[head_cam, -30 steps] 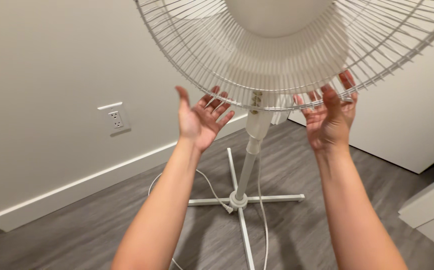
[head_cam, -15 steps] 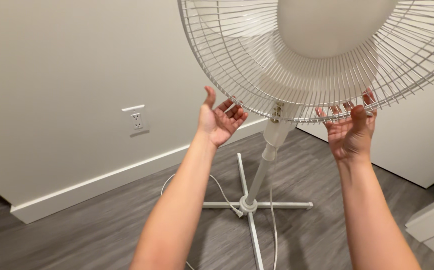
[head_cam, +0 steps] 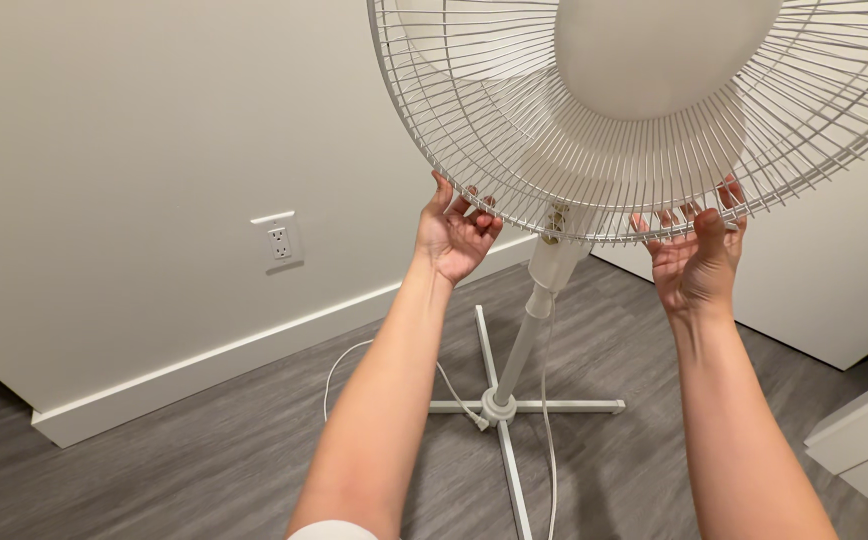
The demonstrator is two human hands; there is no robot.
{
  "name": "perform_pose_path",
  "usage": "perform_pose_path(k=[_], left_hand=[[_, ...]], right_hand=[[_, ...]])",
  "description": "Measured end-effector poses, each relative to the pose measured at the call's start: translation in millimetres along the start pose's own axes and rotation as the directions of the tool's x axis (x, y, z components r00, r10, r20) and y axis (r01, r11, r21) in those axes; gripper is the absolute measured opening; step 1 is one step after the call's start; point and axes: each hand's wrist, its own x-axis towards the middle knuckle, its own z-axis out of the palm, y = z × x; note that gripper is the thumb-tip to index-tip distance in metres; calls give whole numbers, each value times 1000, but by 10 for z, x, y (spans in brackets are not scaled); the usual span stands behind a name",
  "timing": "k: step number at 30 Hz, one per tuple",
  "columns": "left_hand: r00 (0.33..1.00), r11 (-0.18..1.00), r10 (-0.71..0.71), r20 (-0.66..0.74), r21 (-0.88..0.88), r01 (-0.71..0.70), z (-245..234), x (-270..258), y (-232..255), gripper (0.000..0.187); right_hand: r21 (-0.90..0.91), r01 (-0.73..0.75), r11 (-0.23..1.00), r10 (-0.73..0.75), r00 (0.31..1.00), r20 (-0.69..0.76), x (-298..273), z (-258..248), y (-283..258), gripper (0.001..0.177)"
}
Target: The person unplugs a standing fan and removes its front grille, then unscrews the central hub nut to detach the fan blades. They place the removed components on the floor and proceed to remove the rear grille by unscrewing its central nut.
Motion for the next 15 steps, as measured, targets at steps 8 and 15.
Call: perform_pose_path(k=[8, 15], left_hand=[[999, 999, 32, -22, -28, -32, 33, 9, -54, 62], [988, 982, 130, -82, 147, -117, -466, 352, -16, 32]], right_hand=[[-15, -13, 1000, 12, 999, -33, 2, 32, -24, 104], [-20, -22, 1000, 21, 998, -53, -1, 88, -59, 106]])
